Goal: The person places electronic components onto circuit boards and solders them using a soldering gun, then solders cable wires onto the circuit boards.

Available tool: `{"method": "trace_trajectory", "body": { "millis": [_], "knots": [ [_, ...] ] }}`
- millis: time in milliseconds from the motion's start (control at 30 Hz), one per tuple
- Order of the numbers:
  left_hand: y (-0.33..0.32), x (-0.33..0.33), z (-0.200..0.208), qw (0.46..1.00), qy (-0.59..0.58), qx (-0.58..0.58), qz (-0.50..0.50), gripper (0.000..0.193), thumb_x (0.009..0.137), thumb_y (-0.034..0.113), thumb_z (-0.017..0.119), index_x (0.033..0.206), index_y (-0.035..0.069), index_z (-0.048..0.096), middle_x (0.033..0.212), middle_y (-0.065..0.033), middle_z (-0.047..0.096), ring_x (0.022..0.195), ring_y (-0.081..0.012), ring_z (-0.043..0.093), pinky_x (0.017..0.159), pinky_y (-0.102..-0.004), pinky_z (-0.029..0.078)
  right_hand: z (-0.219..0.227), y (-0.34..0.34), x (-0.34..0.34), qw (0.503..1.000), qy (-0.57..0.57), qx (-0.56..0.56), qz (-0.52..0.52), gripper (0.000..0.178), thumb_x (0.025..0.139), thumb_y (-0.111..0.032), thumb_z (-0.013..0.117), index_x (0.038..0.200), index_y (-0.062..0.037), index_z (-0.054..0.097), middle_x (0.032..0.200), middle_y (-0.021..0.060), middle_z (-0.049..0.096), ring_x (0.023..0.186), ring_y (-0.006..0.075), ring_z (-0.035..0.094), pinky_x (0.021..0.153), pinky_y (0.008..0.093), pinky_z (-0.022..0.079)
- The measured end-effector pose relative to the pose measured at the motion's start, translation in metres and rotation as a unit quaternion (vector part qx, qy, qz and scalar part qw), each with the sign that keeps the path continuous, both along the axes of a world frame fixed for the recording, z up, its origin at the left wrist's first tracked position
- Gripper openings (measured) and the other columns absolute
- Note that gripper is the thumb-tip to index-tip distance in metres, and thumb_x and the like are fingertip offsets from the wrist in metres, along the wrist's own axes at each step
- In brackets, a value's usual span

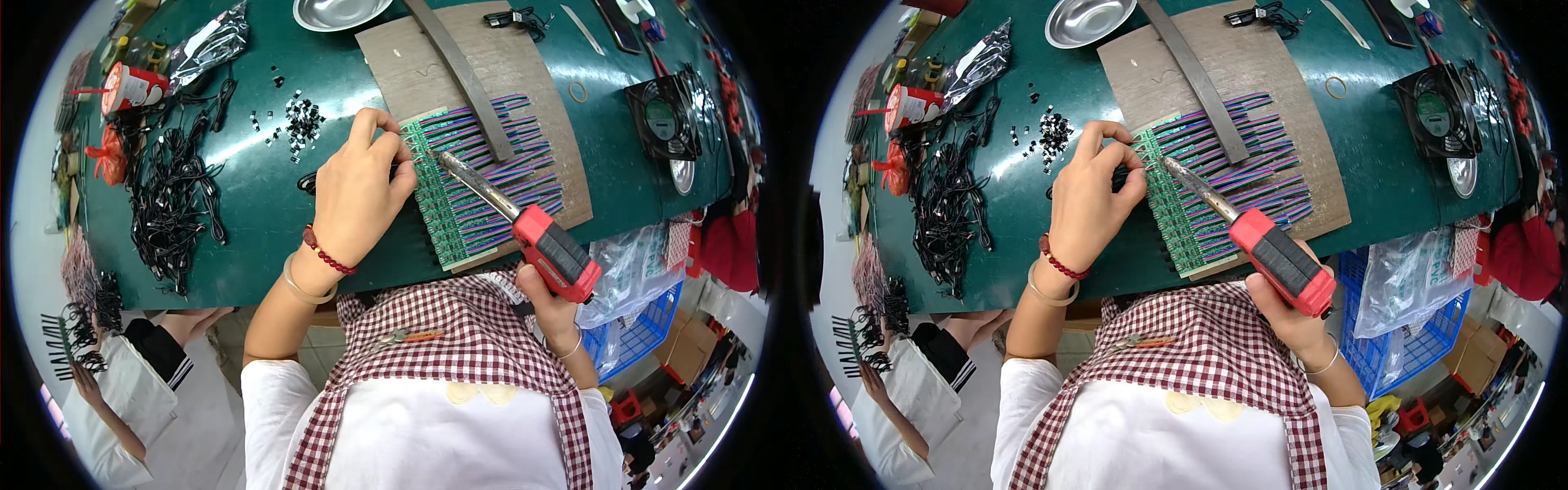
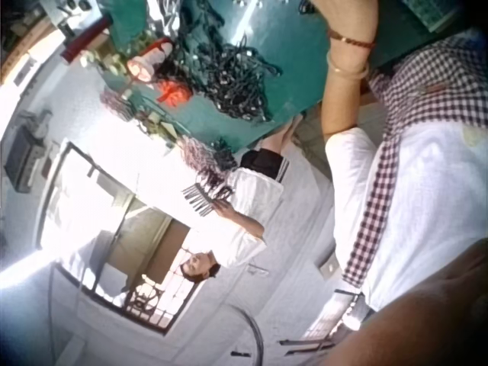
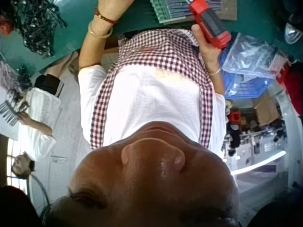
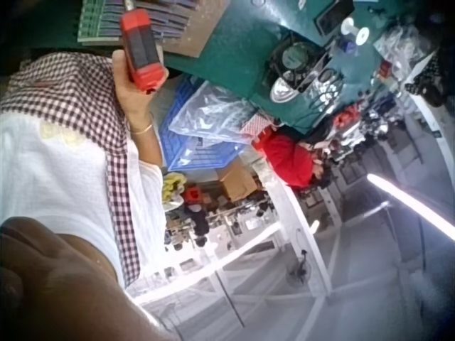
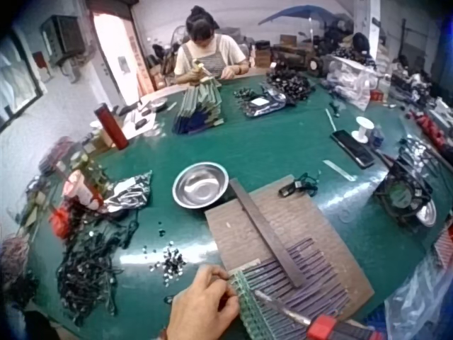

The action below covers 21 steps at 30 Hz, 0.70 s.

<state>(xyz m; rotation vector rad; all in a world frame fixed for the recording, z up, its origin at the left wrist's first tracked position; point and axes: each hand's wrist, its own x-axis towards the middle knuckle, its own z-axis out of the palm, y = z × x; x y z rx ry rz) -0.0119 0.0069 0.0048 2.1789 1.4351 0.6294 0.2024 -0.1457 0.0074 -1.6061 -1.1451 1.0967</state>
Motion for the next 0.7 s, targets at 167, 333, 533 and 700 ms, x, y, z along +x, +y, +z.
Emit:
{"method": "trace_trajectory", "body": {
  "millis": [167,333,533,700],
  "knots": [
    [0.002,-0.001,0.003,1.0,0.015,-0.001,-0.008,0.008,0.071,0.006,0.062,0.072,0.003,0.055,0.097,-0.0029,0.055,0.056,-0.0219,0.055,0.053,-0.0329,0.045,0.001,0.007,0.0,0.997,-0.064,0.036,0.033,0.02,0.075,-0.011,0.069,0.091,-0.0018,0.061,0.076,0.0069,0.057,0.06,0.016,0.056,0.055,0.0272,0.043],
    [0.004,-0.001,0.003,0.999,0.024,0.008,-0.019,0.008,0.071,0.006,0.062,0.072,0.003,0.055,0.097,-0.0035,0.055,0.058,-0.0238,0.057,0.053,-0.0348,0.046,0.004,0.01,-0.001,0.989,-0.12,0.068,0.055,0.02,0.072,-0.009,0.07,0.088,-0.0025,0.061,0.075,0.0065,0.057,0.058,0.0164,0.056,0.054,0.0276,0.044],
    [0.004,0.0,0.004,0.999,0.027,0.02,-0.022,0.008,0.07,0.005,0.062,0.071,0.003,0.055,0.097,-0.0039,0.055,0.056,-0.0252,0.057,0.053,-0.0357,0.047,0.003,-0.001,-0.001,0.996,-0.08,-0.008,0.025,0.02,0.071,-0.01,0.069,0.088,-0.003,0.061,0.076,0.0065,0.057,0.059,0.0166,0.056,0.055,0.0282,0.044],
    [0.005,0.0,0.002,0.999,0.038,0.021,-0.023,0.008,0.071,0.006,0.063,0.07,0.003,0.055,0.098,-0.004,0.055,0.057,-0.0255,0.058,0.053,-0.0353,0.047,-0.001,-0.009,0.005,0.999,-0.037,-0.008,-0.031,0.02,0.072,-0.009,0.069,0.09,-0.0036,0.062,0.079,0.0085,0.056,0.065,0.0187,0.056,0.058,0.0294,0.045]
  ]
}}
